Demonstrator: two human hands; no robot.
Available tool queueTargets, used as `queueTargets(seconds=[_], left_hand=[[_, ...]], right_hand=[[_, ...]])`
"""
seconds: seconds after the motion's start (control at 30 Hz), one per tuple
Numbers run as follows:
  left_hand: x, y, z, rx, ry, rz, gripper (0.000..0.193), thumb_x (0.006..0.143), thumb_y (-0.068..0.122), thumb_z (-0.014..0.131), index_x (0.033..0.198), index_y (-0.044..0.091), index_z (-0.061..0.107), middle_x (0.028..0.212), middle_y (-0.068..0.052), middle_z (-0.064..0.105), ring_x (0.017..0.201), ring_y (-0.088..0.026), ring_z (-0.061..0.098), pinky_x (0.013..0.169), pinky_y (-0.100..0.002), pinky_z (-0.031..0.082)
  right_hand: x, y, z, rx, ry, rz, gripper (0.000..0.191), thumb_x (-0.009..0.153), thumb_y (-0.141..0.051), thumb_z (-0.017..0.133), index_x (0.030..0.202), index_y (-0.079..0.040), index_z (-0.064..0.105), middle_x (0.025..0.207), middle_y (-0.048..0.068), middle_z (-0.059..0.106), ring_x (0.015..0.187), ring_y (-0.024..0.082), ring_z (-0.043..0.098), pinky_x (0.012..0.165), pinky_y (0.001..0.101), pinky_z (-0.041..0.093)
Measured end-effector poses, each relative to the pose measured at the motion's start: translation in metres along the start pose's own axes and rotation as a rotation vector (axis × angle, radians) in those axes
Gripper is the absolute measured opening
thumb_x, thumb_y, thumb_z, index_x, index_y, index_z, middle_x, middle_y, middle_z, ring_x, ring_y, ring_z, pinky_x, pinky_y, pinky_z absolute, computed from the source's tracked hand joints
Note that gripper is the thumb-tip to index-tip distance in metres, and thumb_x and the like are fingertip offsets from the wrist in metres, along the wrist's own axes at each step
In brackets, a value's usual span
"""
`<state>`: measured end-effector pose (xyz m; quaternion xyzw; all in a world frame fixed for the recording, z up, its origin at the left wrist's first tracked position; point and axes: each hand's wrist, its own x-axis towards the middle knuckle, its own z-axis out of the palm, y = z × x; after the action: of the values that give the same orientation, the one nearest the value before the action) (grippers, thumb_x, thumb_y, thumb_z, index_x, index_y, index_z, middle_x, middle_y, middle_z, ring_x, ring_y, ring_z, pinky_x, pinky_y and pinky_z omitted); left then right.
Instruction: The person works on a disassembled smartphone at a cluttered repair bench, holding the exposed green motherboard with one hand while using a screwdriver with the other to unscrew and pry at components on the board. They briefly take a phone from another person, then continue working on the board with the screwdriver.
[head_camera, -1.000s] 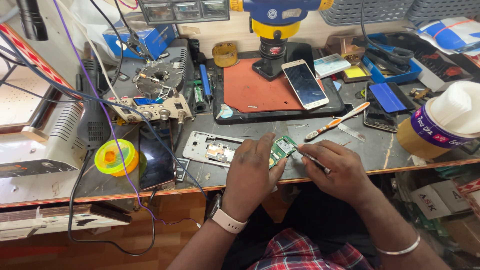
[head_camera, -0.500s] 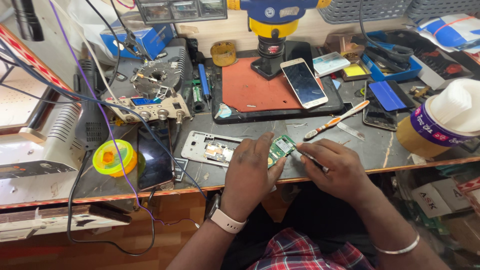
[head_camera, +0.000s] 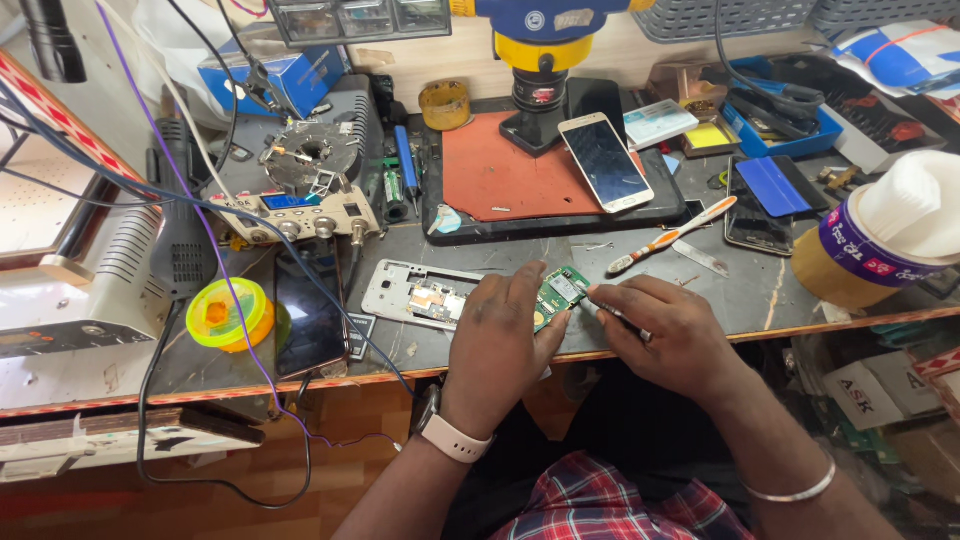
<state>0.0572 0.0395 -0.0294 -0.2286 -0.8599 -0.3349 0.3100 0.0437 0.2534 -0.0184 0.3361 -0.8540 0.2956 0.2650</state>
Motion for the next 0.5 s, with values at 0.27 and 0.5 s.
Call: queueTargets(seconds=[0.27,0.5], left_hand=[[0.0014,0.0006,0.0005,0.0,0.008,0.002,0.056,0.083,0.022,0.08,0.129,-0.002,0.058,0.1,-0.015,0.068,0.094,-0.034,0.064,0.085,-0.045,0.051],[0.0012,0.0005,0.0008,-0.009,0.002,-0.003,0.056,0.083,0.022,0.081,0.129,-0.001,0.057,0.101,-0.015,0.069,0.095,-0.033,0.064,0.086,-0.044,0.052]], right_hand=[[0.0003,0.0011,0.0009,0.022,-0.004,0.0,0.024,0.085,-0.008,0.074,0.109,-0.005,0.074,0.088,0.01,0.073,0.074,0.023,0.073,0.064,0.033,0.057],[-0.0004,-0.0002,-0.0003,0.008,0.0,0.003,0.025,0.086,-0.009,0.074,0.11,-0.004,0.074,0.089,0.01,0.073,0.074,0.023,0.073,0.064,0.0327,0.057]])
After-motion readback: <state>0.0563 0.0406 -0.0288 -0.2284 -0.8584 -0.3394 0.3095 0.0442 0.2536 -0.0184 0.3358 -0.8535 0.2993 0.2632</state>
